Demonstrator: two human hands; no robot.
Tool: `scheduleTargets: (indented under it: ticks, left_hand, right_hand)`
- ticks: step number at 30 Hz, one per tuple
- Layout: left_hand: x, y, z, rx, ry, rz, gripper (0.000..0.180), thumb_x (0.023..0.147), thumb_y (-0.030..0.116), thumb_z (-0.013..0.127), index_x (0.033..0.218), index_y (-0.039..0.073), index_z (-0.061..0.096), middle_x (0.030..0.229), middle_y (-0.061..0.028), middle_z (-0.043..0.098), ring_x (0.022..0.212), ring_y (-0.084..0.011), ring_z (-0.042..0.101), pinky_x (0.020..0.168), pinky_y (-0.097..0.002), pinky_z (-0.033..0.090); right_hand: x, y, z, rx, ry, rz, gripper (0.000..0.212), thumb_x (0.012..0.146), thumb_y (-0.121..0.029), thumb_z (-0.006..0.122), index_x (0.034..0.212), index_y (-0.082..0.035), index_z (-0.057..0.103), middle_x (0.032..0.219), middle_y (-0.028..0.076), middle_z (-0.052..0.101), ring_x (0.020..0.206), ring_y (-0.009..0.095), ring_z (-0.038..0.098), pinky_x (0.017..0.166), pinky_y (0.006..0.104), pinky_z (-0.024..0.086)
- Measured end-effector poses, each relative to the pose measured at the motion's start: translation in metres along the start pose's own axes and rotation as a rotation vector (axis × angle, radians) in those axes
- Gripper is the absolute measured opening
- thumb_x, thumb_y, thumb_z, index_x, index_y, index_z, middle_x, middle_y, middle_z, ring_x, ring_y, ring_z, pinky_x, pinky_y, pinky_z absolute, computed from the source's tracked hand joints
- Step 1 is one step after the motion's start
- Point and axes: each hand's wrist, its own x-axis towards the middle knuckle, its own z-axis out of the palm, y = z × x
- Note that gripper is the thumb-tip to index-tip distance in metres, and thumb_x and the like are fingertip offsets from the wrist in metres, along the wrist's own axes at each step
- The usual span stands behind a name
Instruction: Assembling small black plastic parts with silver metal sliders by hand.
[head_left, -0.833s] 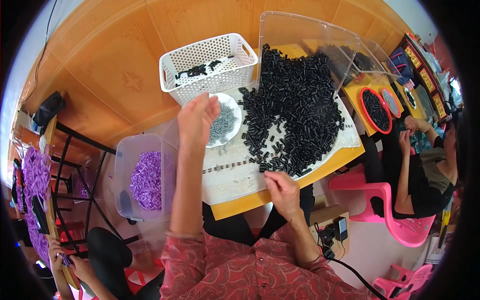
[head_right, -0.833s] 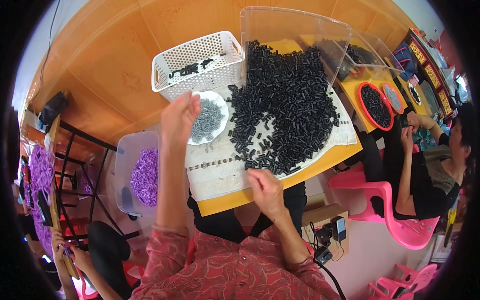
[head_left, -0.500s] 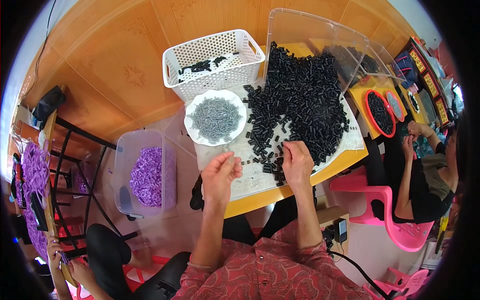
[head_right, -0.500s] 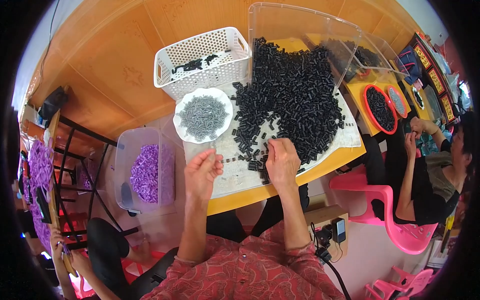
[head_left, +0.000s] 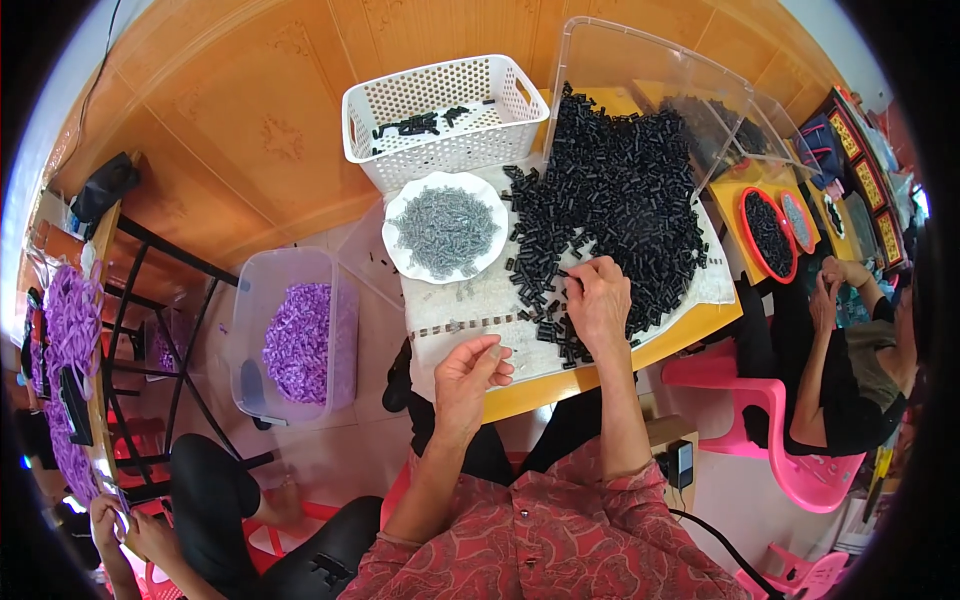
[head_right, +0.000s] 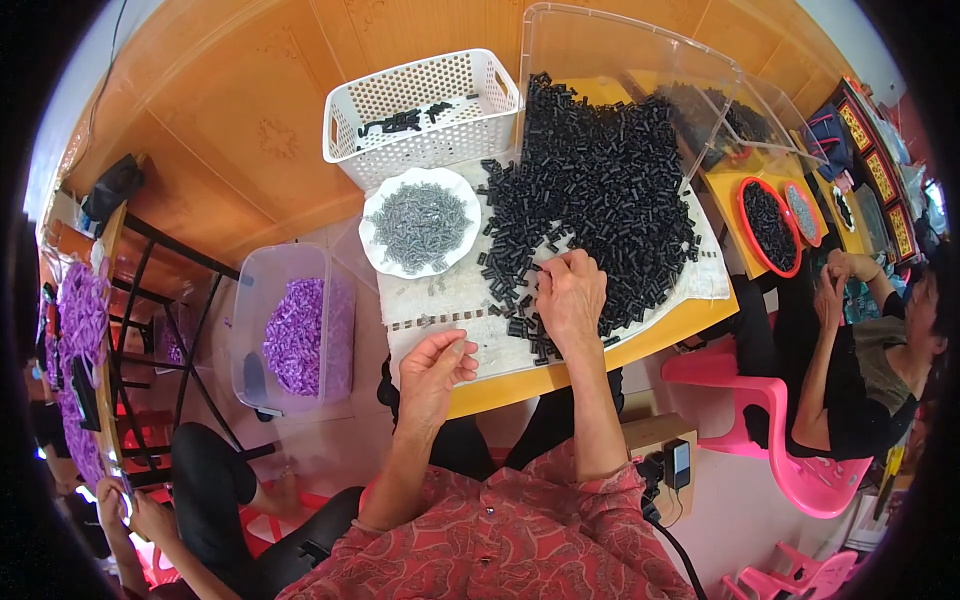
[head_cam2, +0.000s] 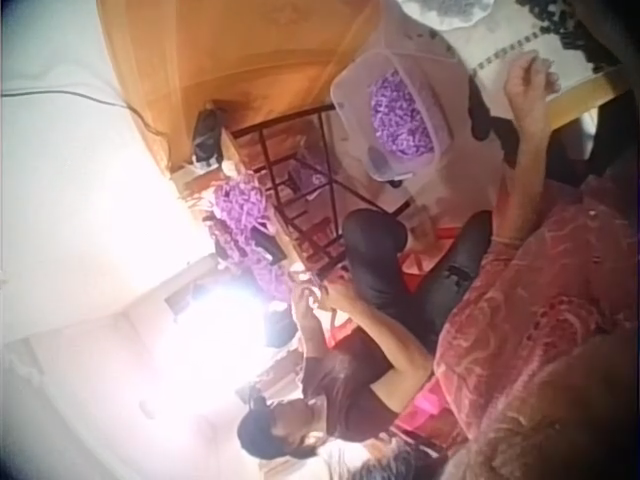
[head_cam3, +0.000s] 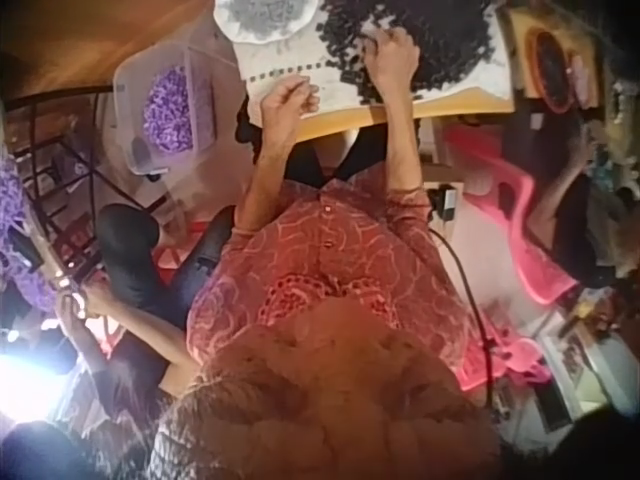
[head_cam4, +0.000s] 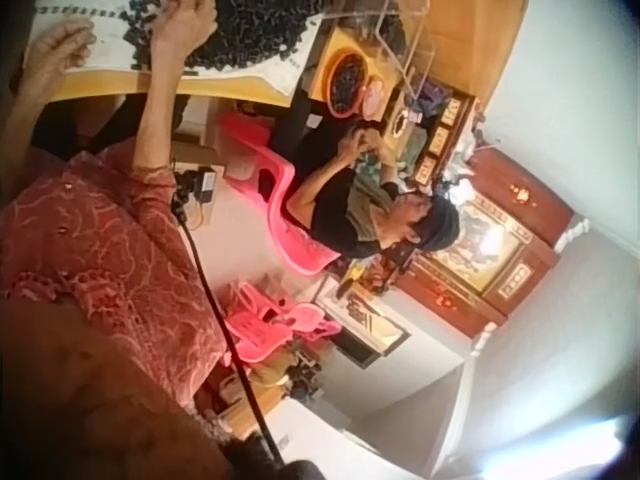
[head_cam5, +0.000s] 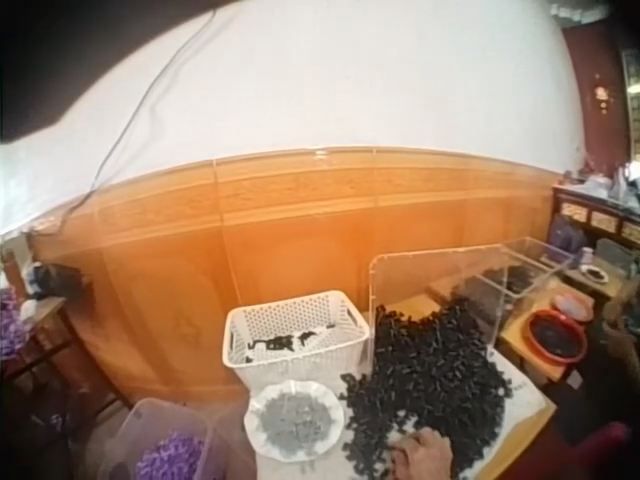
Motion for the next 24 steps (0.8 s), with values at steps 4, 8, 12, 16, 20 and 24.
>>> scheduleTargets:
  ticks: [4, 8, 12, 16, 20, 24]
  left_hand:
    - [-0.003, -0.002, 0.005, 0.038, -0.013, 0.029, 0.018, 0.092, 0.008, 0.06, 0.108, -0.002, 0.062, 0.093, -0.0111, 0.068, 0.072, -0.013, 0.064, 0.063, -0.0246, 0.053]
    - [-0.003, -0.005, 0.006, 0.048, -0.039, 0.038, 0.019, 0.093, 0.009, 0.059, 0.109, -0.001, 0.063, 0.094, -0.0106, 0.068, 0.073, -0.0126, 0.064, 0.063, -0.0239, 0.052]
    - [-0.002, -0.006, 0.006, -0.033, -0.077, 0.007, 0.021, 0.095, 0.011, 0.058, 0.111, -0.002, 0.062, 0.094, -0.0096, 0.068, 0.072, -0.0106, 0.062, 0.063, -0.0224, 0.052]
    - [-0.004, -0.004, 0.005, -0.077, -0.106, -0.013, 0.022, 0.095, 0.012, 0.058, 0.111, -0.001, 0.063, 0.093, -0.0079, 0.067, 0.073, -0.0096, 0.062, 0.065, -0.0219, 0.051]
    - [-0.005, -0.013, -0.002, -0.014, -0.13, 0.044, 0.022, 0.094, 0.011, 0.059, 0.112, -0.001, 0.063, 0.091, -0.0062, 0.067, 0.075, -0.0092, 0.062, 0.065, -0.0212, 0.052]
    - [-0.008, -0.013, -0.007, -0.025, -0.157, 0.06, 0.023, 0.092, 0.007, 0.061, 0.113, -0.002, 0.063, 0.092, -0.0064, 0.067, 0.077, -0.0099, 0.063, 0.067, -0.021, 0.053]
  right_hand:
    - [-0.018, -0.009, -0.011, 0.209, 0.033, 0.031, 0.011, 0.075, -0.007, 0.071, 0.085, -0.006, 0.069, 0.088, 0.009, 0.06, 0.084, 0.027, 0.058, 0.073, 0.0379, 0.043]
    - [-0.04, -0.032, -0.026, 0.633, -0.12, 0.144, 0.012, 0.077, -0.003, 0.07, 0.089, -0.003, 0.068, 0.09, 0.01, 0.061, 0.074, 0.021, 0.061, 0.063, 0.031, 0.047]
    - [-0.057, -0.044, -0.032, 0.682, -0.137, 0.042, 0.012, 0.078, -0.001, 0.068, 0.091, -0.002, 0.067, 0.092, 0.011, 0.062, 0.072, 0.02, 0.061, 0.058, 0.0284, 0.048]
    - [-0.067, -0.05, -0.032, 0.664, -0.166, -0.013, 0.014, 0.077, 0.0, 0.068, 0.091, -0.002, 0.066, 0.092, 0.012, 0.061, 0.08, 0.027, 0.06, 0.069, 0.0351, 0.048]
    - [-0.076, -0.054, -0.029, 0.664, -0.197, -0.031, 0.016, 0.076, 0.002, 0.066, 0.092, -0.002, 0.067, 0.091, 0.012, 0.062, 0.08, 0.028, 0.06, 0.071, 0.036, 0.048]
    - [-0.08, -0.057, -0.027, 0.727, -0.225, -0.002, 0.017, 0.076, 0.003, 0.065, 0.093, -0.002, 0.067, 0.089, 0.012, 0.062, 0.079, 0.027, 0.061, 0.07, 0.035, 0.048]
